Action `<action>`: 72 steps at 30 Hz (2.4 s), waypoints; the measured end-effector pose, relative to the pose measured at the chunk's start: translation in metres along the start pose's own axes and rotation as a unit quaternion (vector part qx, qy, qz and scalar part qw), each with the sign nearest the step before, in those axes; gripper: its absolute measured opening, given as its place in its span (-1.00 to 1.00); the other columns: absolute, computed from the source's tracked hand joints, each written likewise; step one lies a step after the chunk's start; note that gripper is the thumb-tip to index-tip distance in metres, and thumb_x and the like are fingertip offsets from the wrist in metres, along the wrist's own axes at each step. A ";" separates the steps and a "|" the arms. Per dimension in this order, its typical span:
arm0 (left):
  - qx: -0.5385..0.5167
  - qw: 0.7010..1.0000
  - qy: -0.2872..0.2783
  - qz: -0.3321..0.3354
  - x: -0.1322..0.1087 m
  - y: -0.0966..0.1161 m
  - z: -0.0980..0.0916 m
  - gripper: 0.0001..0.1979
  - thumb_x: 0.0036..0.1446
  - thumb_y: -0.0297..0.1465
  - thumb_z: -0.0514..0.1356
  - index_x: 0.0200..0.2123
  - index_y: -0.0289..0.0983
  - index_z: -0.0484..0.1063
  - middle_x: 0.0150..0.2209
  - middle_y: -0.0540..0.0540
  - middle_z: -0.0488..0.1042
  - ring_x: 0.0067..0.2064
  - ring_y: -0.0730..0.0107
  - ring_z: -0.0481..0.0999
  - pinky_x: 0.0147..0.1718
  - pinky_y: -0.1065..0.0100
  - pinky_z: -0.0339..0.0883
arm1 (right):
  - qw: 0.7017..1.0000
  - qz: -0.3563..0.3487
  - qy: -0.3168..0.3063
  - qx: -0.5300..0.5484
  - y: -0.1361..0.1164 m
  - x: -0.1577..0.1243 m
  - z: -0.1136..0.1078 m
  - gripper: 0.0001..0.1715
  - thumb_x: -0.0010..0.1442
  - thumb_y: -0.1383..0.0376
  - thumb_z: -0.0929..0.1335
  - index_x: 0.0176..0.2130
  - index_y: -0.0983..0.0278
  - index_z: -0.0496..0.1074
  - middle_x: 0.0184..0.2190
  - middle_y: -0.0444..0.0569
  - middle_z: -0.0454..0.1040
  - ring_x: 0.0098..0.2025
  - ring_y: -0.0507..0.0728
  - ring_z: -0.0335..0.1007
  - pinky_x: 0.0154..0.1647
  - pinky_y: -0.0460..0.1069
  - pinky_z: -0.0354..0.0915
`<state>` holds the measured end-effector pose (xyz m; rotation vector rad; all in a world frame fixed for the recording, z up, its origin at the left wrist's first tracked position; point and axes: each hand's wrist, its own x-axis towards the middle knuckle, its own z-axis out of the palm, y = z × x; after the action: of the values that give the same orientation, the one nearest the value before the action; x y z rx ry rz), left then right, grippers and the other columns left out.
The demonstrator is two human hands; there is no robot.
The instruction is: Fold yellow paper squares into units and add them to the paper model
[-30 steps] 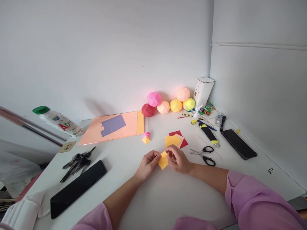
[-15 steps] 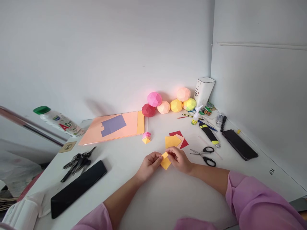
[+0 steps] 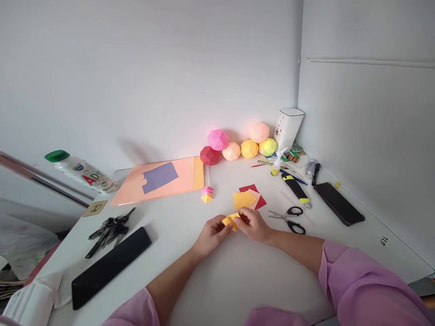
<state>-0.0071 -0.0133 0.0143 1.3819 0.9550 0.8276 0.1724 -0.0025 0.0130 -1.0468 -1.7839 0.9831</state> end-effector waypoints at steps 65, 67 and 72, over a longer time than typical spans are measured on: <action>-0.071 0.996 0.052 0.004 0.006 -0.005 -0.001 -0.60 0.02 -0.23 0.23 -0.08 -0.27 0.34 -0.47 0.03 0.32 -0.45 0.50 0.31 -0.48 0.44 0.24 | 0.990 0.066 -0.061 0.106 0.006 0.000 -0.003 -0.71 0.15 0.21 0.30 -0.15 0.31 0.38 -0.49 -0.12 0.41 -0.61 -0.06 0.26 -0.57 -0.12 0.28; -0.063 0.996 0.055 0.003 0.005 -0.003 -0.001 -0.62 0.01 -0.22 0.24 -0.12 -0.28 0.36 -0.48 0.02 0.33 -0.46 0.49 0.31 -0.48 0.43 0.25 | 0.991 0.065 -0.058 0.103 0.006 -0.001 -0.003 -0.71 0.15 0.21 0.30 -0.15 0.31 0.38 -0.48 -0.11 0.42 -0.61 -0.06 0.26 -0.57 -0.12 0.27; -0.055 0.996 0.064 -0.003 0.005 -0.001 0.000 -0.64 -0.02 -0.23 0.25 -0.16 -0.27 0.39 -0.47 0.01 0.36 -0.46 0.49 0.32 -0.47 0.43 0.26 | 0.991 0.065 -0.058 0.098 0.006 -0.001 -0.002 -0.71 0.15 0.21 0.30 -0.15 0.31 0.39 -0.42 -0.06 0.46 -0.61 -0.06 0.27 -0.57 -0.12 0.28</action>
<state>-0.0052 -0.0092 0.0134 1.2424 0.9965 0.9594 0.1764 -0.0005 0.0083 -1.0071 -1.6872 1.2955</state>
